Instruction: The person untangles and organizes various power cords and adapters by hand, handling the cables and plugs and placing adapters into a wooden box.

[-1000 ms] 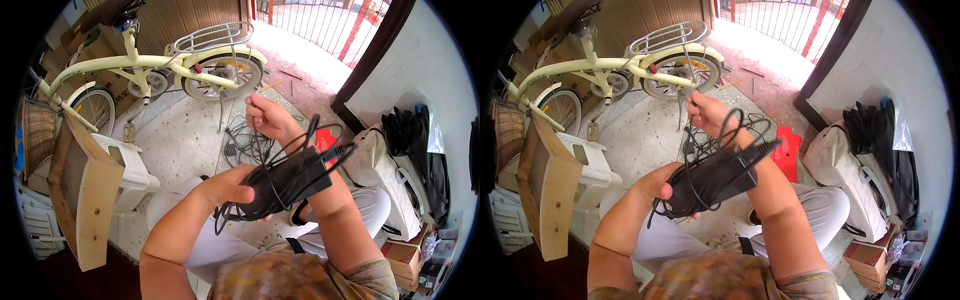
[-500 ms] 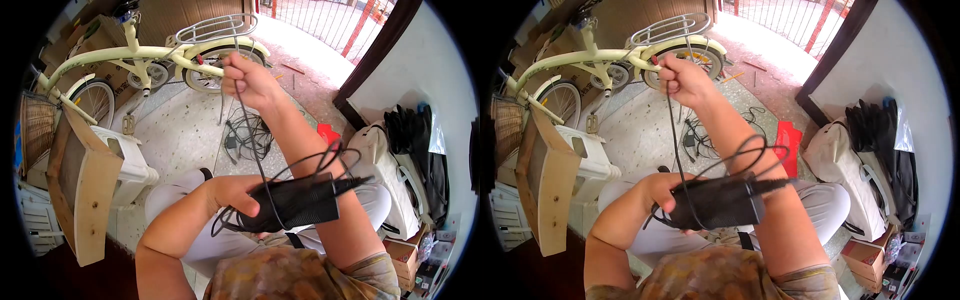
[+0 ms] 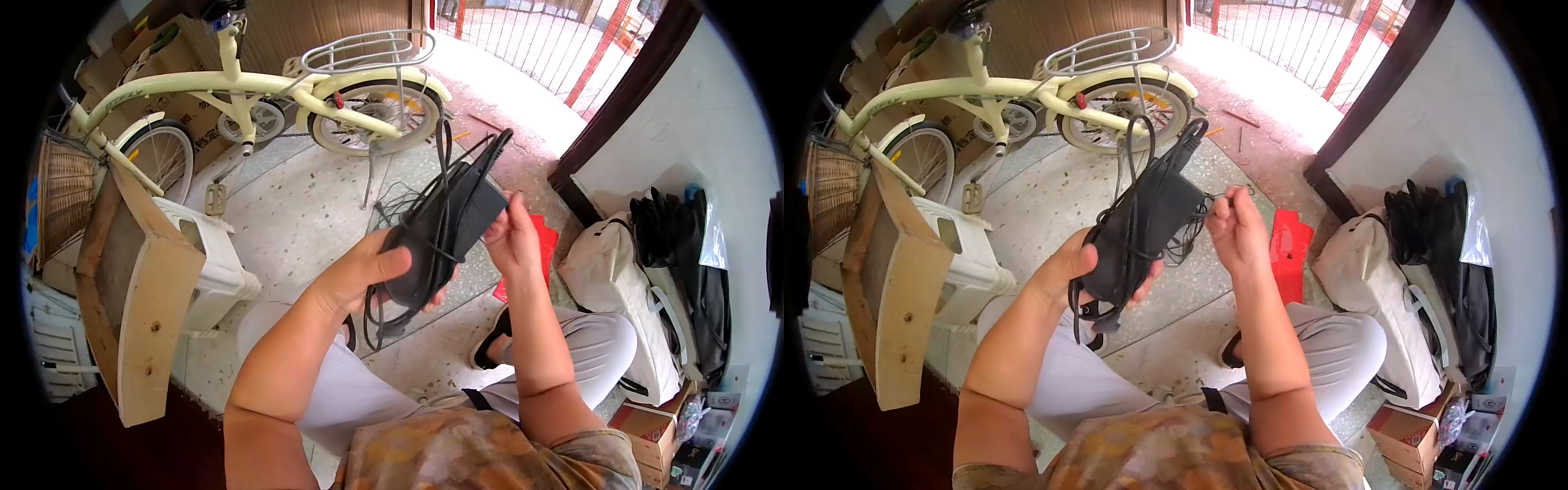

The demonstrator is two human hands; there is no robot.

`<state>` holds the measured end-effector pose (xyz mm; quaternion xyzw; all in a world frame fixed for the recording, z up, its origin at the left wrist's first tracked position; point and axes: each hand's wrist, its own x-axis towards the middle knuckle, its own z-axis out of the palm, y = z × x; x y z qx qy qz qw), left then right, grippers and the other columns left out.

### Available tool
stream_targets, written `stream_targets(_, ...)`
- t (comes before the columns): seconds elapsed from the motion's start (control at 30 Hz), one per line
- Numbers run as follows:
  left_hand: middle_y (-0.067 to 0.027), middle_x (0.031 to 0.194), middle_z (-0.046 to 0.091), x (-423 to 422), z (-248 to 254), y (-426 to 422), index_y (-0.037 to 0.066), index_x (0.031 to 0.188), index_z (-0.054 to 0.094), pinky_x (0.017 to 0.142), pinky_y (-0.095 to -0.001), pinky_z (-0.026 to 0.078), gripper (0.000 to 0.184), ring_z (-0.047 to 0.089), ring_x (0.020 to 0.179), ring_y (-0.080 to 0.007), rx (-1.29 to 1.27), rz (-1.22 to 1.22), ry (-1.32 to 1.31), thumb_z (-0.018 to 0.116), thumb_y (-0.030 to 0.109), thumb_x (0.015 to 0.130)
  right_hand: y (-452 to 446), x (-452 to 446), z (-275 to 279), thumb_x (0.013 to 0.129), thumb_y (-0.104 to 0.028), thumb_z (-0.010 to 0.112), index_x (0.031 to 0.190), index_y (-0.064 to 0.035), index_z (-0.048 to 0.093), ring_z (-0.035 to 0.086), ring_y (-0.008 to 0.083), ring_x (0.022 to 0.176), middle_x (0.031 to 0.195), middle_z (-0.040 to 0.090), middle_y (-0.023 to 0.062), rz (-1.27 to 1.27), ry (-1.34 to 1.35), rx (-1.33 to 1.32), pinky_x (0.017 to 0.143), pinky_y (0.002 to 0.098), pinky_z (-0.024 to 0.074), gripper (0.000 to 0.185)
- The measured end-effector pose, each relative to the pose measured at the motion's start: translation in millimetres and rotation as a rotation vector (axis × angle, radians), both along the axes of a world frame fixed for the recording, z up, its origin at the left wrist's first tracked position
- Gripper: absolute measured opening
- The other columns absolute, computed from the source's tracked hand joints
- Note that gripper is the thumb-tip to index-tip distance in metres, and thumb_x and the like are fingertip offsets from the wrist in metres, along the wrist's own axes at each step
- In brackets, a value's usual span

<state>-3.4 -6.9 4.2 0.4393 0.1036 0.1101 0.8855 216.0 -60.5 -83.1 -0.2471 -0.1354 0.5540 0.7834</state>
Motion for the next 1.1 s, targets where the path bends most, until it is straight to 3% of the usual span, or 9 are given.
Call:
stream_targets(0.1, -0.0157, 0.092, 0.053, 3, -8, 5, -0.005, 0.11, 0.042, 0.064, -0.0329, 0.046, 0.08, 0.056, 0.074, -0.0227, 0.047, 0.047, -0.005, 0.06, 0.058, 0.064, -26, -5, 25, 0.09, -0.025, 0.037, 0.085, -0.0076, 0.044, 0.039, 0.0114, 0.053, 0.061, 0.045, 0.0028, -0.173, -0.253, 0.12, 0.05, 0.0237, 0.0325, 0.019)
stream_targets(0.2, -0.0157, 0.094, 0.053, 6, -19, 9, -0.005, 0.11, 0.042, 0.072, -0.0359, 0.044, 0.082, 0.054, 0.082, -0.024, -0.009, 0.149, 0.015, 0.041, 0.066, 0.069, -47, -17, 48, 0.089, -0.019, 0.041, 0.087, -0.0059, 0.047, 0.042, 0.0115, 0.056, 0.063, 0.047, 0.0035, -0.213, -0.515, 0.088, 0.052, 0.0242, 0.0348, 0.014)
stream_targets(0.27, -0.0155, 0.096, 0.053, 8, -20, 11, -0.005, 0.11, 0.042, 0.071, -0.036, 0.044, 0.081, 0.054, 0.082, -0.0241, -0.047, 0.203, 0.027, 0.039, 0.065, 0.07, -54, -31, 64, 0.082, -0.009, 0.05, 0.092, -0.0036, 0.05, 0.045, 0.0154, 0.057, 0.063, 0.048, 0.0051, -0.233, -0.957, 0.065, 0.055, 0.0263, 0.0377, 0.011)
stream_targets(0.3, -0.0153, 0.097, 0.053, 9, -21, 12, -0.005, 0.11, 0.042, 0.071, -0.0361, 0.044, 0.08, 0.054, 0.082, -0.0241, -0.086, 0.259, 0.039, 0.036, 0.065, 0.072, -54, -35, 73, 0.082, -0.009, 0.05, 0.092, -0.0036, 0.05, 0.045, 0.0154, 0.057, 0.063, 0.048, 0.0051, -0.235, -0.956, 0.066, 0.055, 0.0263, 0.0377, 0.011)
stream_targets(0.37, -0.0144, 0.094, 0.055, 10, -18, 11, -0.004, 0.108, 0.044, 0.069, -0.0362, 0.046, 0.076, 0.056, 0.08, -0.0235, -0.056, 0.268, 0.054, 0.033, 0.064, 0.075, -51, -44, 90, 0.072, -0.002, 0.057, 0.1, -0.0034, 0.053, 0.047, 0.0205, 0.062, 0.065, 0.049, 0.0071, -0.267, -1.608, 0.245, 0.059, 0.0282, 0.0395, 0.028)
stream_targets(0.43, -0.0116, 0.082, 0.059, 11, -8, 7, -0.001, 0.1, 0.049, 0.062, -0.0296, 0.051, 0.064, 0.06, 0.069, -0.0186, -0.055, 0.342, 0.116, 0.032, 0.057, 0.08, -48, -57, 106, 0.069, -0.001, 0.057, 0.102, -0.0048, 0.054, 0.047, 0.0222, 0.064, 0.067, 0.049, 0.0075, -0.256, -1.68, 0.238, 0.059, 0.029, 0.0396, 0.034)
stream_targets(0.83, -0.0086, 0.082, 0.057, 14, -9, -2, 0.004, 0.103, 0.046, 0.059, -0.0266, 0.05, 0.067, 0.058, 0.067, -0.0155, 0.314, 0.383, 0.233, 0.023, 0.062, 0.079, -28, -49, 129, 0.063, 0.003, 0.062, 0.094, -0.0085, 0.062, 0.049, 0.0205, 0.066, 0.071, 0.051, 0.0048, -0.129, -1.902, 0.298, 0.058, 0.03, 0.0402, 0.033)
stream_targets(1.0, -0.0089, 0.083, 0.057, 11, 0, 0, 0.005, 0.105, 0.044, 0.059, -0.0264, 0.049, 0.064, 0.058, 0.067, -0.0148, 0.298, 0.371, 0.183, 0.018, 0.059, 0.082, -24, -45, 132, 0.062, 0.0, 0.058, 0.091, -0.0068, 0.063, 0.05, 0.0232, 0.069, 0.072, 0.051, 0.0076, -0.137, -2.079, 0.299, 0.06, 0.0316, 0.0431, 0.03)
stream_targets(1.1, -0.009, 0.086, 0.057, 10, 0, -1, 0.005, 0.108, 0.042, 0.06, -0.0267, 0.049, 0.054, 0.057, 0.069, -0.0144, 0.234, 0.351, 0.185, 0.02, 0.049, 0.087, -25, -40, 132, 0.063, 0.001, 0.059, 0.092, -0.0066, 0.062, 0.051, 0.0237, 0.069, 0.072, 0.052, 0.008, -0.079, -1.971, 0.268, 0.06, 0.0318, 0.0431, 0.03)
